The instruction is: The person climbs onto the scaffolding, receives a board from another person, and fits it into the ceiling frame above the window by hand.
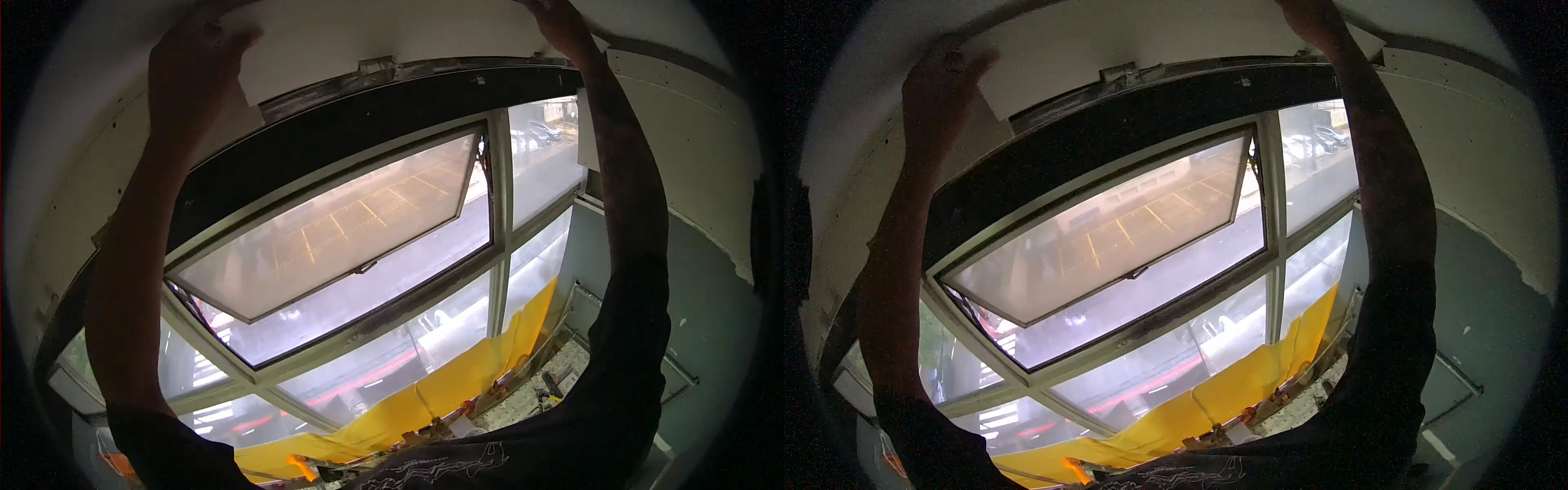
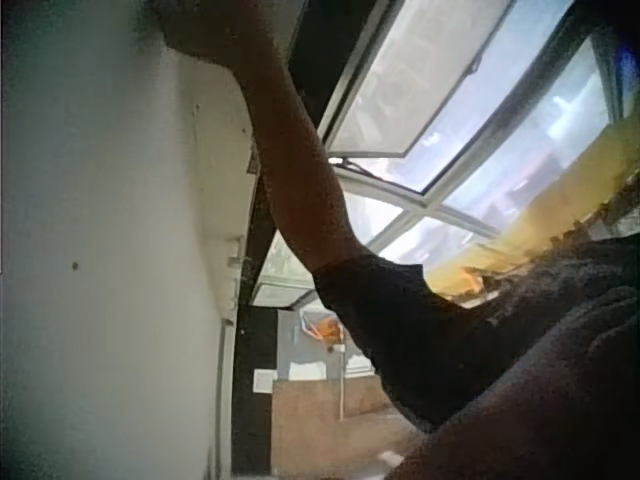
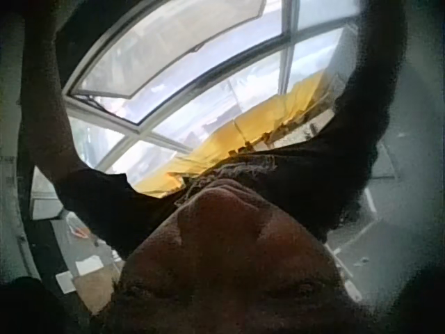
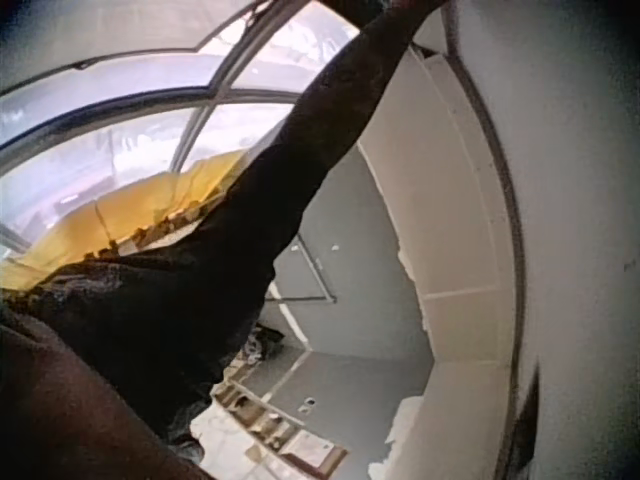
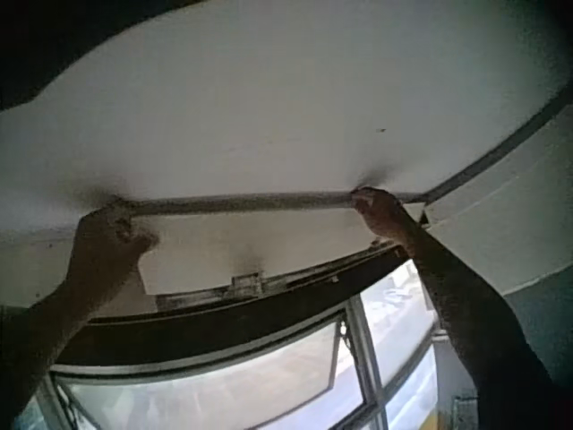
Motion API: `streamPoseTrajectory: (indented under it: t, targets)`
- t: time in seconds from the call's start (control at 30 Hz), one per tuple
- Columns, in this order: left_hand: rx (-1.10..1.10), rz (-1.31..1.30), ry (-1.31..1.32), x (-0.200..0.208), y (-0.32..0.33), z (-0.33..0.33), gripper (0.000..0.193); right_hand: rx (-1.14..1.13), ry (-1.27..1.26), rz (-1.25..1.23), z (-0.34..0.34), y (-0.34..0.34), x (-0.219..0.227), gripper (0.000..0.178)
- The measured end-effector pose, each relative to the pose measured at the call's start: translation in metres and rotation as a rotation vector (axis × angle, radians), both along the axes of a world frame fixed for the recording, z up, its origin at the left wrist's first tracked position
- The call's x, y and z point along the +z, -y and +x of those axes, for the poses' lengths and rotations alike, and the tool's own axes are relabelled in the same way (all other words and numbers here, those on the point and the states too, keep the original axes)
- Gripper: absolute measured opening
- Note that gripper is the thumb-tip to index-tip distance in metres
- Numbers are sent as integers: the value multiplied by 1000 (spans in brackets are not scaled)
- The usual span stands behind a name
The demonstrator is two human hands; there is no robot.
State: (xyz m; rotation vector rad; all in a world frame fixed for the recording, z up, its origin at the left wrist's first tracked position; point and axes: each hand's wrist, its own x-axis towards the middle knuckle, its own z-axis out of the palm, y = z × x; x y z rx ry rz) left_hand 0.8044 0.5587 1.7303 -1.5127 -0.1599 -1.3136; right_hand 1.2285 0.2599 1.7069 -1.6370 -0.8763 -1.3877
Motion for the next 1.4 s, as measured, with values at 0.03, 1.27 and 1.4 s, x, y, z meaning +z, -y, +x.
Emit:
streamPoseTrajectory:
  t: [0.03, 1.27, 1.4]
  targets:
    - [0, -5, 3, 0, -5, 1, 45, -20, 34, -69, -19, -5, -2, 35]
    - [-207, -678, -59, 5, -3, 16, 48, -63, 38, -174, -66, -75, 7, 40]
    - [-409, -1059, 45, 10, -26, 28, 53, 117, -47, -150, -71, -87, 7, 42]
